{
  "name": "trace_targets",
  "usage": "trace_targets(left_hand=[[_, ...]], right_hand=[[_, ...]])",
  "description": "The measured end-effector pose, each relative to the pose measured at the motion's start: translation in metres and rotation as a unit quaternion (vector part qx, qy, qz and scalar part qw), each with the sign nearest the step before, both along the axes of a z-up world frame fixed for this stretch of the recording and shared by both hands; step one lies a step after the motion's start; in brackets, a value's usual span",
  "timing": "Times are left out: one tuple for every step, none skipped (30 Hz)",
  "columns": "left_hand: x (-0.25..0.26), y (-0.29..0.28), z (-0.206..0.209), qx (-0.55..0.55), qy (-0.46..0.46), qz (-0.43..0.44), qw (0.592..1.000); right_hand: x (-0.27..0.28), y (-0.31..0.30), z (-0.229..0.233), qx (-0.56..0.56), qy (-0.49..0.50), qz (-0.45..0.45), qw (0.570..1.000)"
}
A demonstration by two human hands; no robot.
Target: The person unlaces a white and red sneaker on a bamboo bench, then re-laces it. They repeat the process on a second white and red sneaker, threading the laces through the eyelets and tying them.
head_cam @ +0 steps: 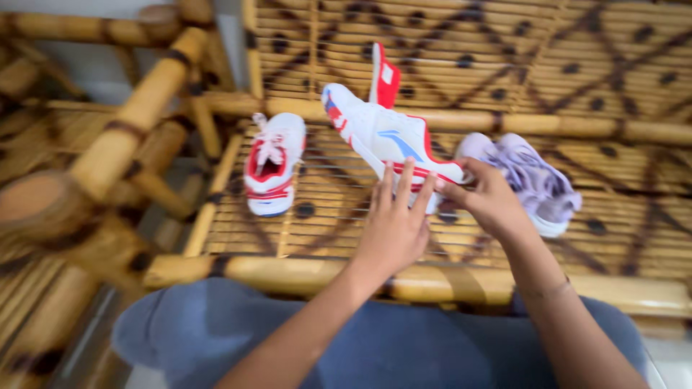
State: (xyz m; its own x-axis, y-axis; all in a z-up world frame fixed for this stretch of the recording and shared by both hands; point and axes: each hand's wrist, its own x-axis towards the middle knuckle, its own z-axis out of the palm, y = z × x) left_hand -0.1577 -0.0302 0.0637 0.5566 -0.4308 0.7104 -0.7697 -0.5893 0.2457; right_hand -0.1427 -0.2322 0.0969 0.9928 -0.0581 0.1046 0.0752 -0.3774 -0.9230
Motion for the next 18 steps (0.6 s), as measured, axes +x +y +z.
trace_targets(left_hand=[[0.004,-0.004,-0.004,0.012,0.001,-0.001,1.000],[0.007,-0.009,-0.007,0.025,0.001,-0.002,1.000],[0.009,-0.013,-0.009,0.025,-0.004,-0.007,1.000],[0.011,-0.016,-0.011,0.026,-0.010,-0.012,1.000],[0.013,-0.019,-0.012,0.027,-0.017,-0.015,0.999],[0.013,-0.023,-0.013,0.041,-0.019,-0.020,0.999],[0.011,-0.027,-0.016,0.054,-0.021,-0.024,0.998],[0.010,-0.031,-0.019,0.068,-0.024,-0.028,0.997],[0.008,-0.033,-0.022,0.071,-0.023,-0.038,0.996],[0.007,-0.035,-0.025,0.074,-0.022,-0.048,0.996],[0.006,-0.035,-0.029,0.078,-0.021,-0.056,0.995],[0.004,-0.034,-0.032,0.074,-0.017,-0.062,0.995],[0.003,-0.035,-0.035,0.071,-0.013,-0.066,0.995],[0.004,-0.036,-0.037,0.067,-0.010,-0.070,0.995],[0.004,-0.036,-0.041,0.073,-0.011,-0.071,0.995],[0.005,-0.035,-0.044,0.079,-0.012,-0.072,0.994],[0.005,-0.035,-0.046,0.083,-0.012,-0.075,0.994],[0.006,-0.034,-0.048,0.084,-0.012,-0.070,0.994]], right_hand=[[0.007,-0.008,-0.005,0.017,0.012,0.005,1.000],[0.013,-0.018,-0.008,0.051,0.034,0.017,0.998],[0.021,-0.027,-0.010,0.086,0.054,0.033,0.994],[0.028,-0.035,-0.011,0.120,0.074,0.049,0.989],[0.036,-0.044,-0.011,0.136,0.091,0.075,0.984],[0.042,-0.055,-0.010,0.153,0.108,0.101,0.977],[0.048,-0.065,-0.011,0.168,0.124,0.129,0.969],[0.053,-0.073,-0.013,0.190,0.123,0.145,0.963],[0.059,-0.081,-0.015,0.211,0.123,0.162,0.956],[0.062,-0.088,-0.018,0.231,0.123,0.178,0.949],[0.065,-0.092,-0.022,0.240,0.117,0.188,0.945],[0.067,-0.095,-0.026,0.249,0.112,0.198,0.941],[0.070,-0.098,-0.029,0.258,0.106,0.209,0.937],[0.072,-0.100,-0.031,0.255,0.101,0.216,0.937],[0.073,-0.101,-0.034,0.253,0.098,0.220,0.937],[0.073,-0.100,-0.036,0.251,0.095,0.224,0.937],[0.071,-0.099,-0.036,0.249,0.089,0.219,0.939],[0.070,-0.096,-0.034,0.248,0.082,0.214,0.941]])
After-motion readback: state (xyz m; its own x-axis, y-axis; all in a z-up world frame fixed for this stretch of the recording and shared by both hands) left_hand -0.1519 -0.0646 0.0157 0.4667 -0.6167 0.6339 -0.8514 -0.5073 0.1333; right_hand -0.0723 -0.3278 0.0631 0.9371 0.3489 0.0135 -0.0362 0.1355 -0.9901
